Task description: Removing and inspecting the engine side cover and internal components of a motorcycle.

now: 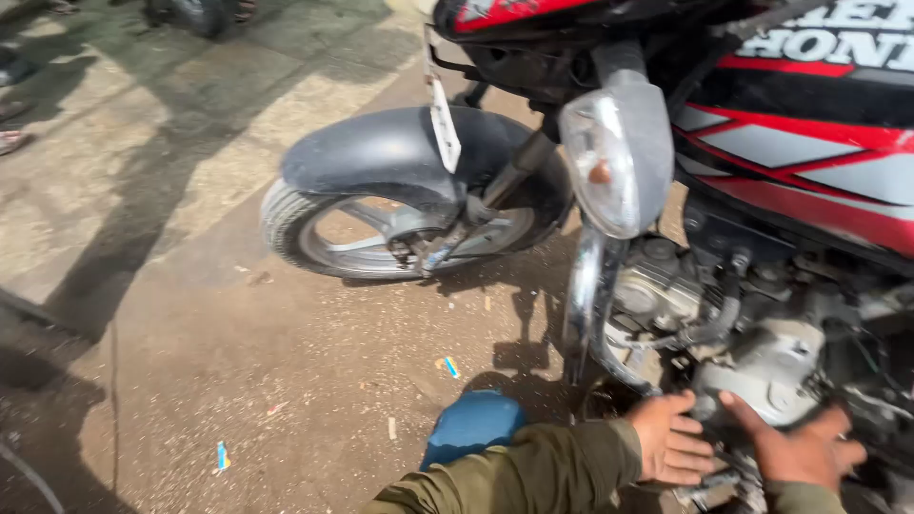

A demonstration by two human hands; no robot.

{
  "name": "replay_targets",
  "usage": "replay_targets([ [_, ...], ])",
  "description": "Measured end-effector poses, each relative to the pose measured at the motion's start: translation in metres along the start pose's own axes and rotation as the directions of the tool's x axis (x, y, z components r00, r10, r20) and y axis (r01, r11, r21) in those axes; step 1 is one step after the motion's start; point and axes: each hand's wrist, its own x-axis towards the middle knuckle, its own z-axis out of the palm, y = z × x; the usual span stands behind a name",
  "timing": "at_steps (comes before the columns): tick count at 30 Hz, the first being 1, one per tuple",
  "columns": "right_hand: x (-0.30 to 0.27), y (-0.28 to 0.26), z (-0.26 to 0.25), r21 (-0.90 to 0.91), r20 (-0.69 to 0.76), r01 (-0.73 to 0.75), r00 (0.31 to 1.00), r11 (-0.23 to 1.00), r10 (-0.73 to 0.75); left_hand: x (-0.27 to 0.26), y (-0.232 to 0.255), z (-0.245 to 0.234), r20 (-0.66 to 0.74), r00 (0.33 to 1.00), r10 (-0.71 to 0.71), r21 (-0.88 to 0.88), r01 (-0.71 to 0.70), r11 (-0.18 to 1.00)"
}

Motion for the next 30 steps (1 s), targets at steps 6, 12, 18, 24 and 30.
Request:
replay_targets([
  [6,-0.024,-0.035,-0.006,-0.041,-0.08,-0.008,0.997,0.999,0.004,0.038,-0.016,0.017,-0.178,0.983,0.034,-0.158,-0.062,0.986],
  [12,-0.021,-0.048,0.008,-0.119,-0.189,-0.029,0.982,0.992,0.006,0.082,-0.011,-0.003,-0.187,0.972,0.144,-0.169,-0.176,0.97],
  [18,-0.021,-0.054,0.005,-0.11,-0.174,-0.069,0.983,0.992,0.049,0.012,0.027,0.043,-0.138,0.985,0.108,-0.161,-0.13,0.978],
  [24,-0.023,-0.064,-0.002,-0.196,-0.111,-0.099,0.991,0.976,0.078,0.022,0.03,0.02,-0.166,0.985,0.048,-0.018,-0.052,0.998],
  [30,-0.025,-0.045,0.005,-0.215,-0.124,-0.034,0.992,0.976,0.007,0.012,0.041,0.014,-0.186,0.97,0.158,0.214,-0.117,0.97],
])
